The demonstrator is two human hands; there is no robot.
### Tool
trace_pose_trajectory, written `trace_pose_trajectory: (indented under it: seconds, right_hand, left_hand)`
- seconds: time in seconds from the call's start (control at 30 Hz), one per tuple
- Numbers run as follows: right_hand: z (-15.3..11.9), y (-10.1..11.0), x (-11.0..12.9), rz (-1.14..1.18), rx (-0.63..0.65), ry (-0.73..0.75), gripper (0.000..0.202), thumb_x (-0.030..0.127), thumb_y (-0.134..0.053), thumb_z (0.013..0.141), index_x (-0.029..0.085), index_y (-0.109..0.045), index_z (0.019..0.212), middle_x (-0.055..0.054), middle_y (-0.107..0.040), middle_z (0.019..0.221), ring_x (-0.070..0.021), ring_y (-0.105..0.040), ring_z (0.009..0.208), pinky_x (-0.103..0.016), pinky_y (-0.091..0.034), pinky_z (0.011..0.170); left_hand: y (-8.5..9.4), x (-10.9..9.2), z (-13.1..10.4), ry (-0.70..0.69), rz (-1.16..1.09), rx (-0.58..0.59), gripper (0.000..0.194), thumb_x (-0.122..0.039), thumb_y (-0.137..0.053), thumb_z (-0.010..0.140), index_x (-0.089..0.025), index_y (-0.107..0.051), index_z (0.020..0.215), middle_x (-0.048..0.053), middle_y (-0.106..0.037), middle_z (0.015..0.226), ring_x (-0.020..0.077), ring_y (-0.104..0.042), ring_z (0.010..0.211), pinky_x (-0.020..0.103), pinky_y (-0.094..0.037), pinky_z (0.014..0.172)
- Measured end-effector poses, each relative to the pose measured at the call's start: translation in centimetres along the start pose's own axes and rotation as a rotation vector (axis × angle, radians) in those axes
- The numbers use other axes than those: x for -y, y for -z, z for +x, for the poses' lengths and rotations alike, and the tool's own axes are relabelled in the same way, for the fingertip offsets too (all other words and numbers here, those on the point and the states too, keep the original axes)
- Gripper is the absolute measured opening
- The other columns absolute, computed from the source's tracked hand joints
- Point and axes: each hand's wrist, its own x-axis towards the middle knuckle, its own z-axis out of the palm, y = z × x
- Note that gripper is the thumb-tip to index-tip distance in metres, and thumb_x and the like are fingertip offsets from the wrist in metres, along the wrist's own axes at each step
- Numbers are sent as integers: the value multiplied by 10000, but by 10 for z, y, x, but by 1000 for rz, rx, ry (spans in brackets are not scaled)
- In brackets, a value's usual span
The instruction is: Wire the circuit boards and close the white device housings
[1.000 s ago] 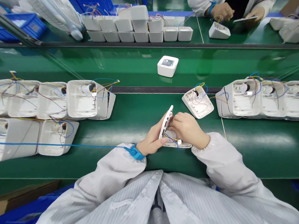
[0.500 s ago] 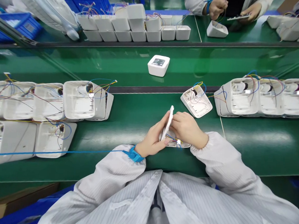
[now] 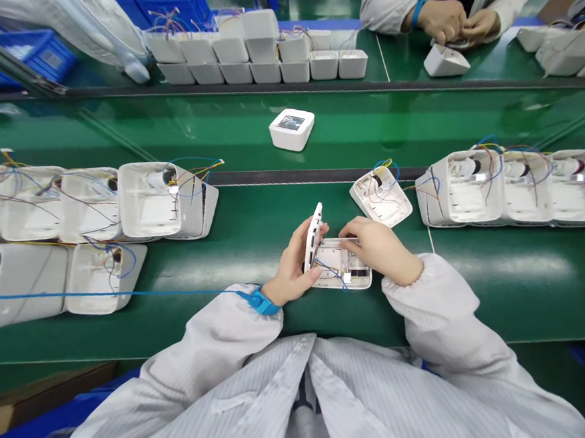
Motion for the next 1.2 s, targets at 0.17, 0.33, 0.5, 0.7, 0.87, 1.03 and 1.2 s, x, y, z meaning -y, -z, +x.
trace_pose_trajectory:
  seconds: [0.17,0.33,0.5,0.7,0.87,1.03,1.2]
  right_hand:
    - [-9,14,19,336,26,175,255,419,-723,848,181,-701,937,-44,-650,928,-170,-594,824,-286,-453,731]
    - [-19,25,31,446,278,329,216,388,-713,860,176,-701,824,-22,-594,841,-148,-550,780,-268,-431,711]
    - [-18,26,24,519,289,261,163,267,-604,932,187,-730,864,-34,-616,880,-150,-584,838,-262,-455,733]
    - [-13,22,20,619,323,255,135,272,-629,914,221,-754,915,4,-700,875,-135,-639,761,-251,-478,688]
    - [-10,13,16,475,292,434,198,345,-666,904,195,-732,792,30,-681,689,-122,-590,636,-245,-410,608]
    - [-8,1,13,128,97,497,202,268,-634,925,185,-710,758,1,-645,675,-149,-566,667,-276,-387,628]
    - [-5,-6,10,-159,-95,415,129,115,-628,864,181,-738,849,-81,-677,1015,-231,-534,953,-350,-404,761]
  left_hand:
    - [0,-1,1,-4,-2,0,802,-573,-621,860,-215,-289,1496,176,-424,1470,346,-448,1344,561,-346,1134]
    - [0,0,0,2,-42,-5,782,-550,-632,860,-218,-306,1489,172,-435,1454,341,-463,1330,547,-348,1132]
    - [-1,-5,2,3,-26,3,778,-562,-629,855,-205,-325,1475,181,-432,1449,338,-455,1330,544,-347,1127]
    - [-1,-6,3,-3,4,2,785,-562,-620,860,-214,-296,1485,176,-429,1445,329,-459,1325,543,-356,1125]
    - [0,-3,3,-3,10,32,813,-558,-637,848,-221,-276,1494,171,-425,1455,338,-450,1335,544,-373,1123]
    - [-1,-3,2,0,19,29,823,-557,-617,862,-234,-227,1511,171,-409,1472,336,-448,1341,558,-363,1133]
    - [-2,-1,0,-12,98,63,902,-496,-670,836,-237,-159,1532,182,-317,1527,359,-362,1406,578,-295,1170]
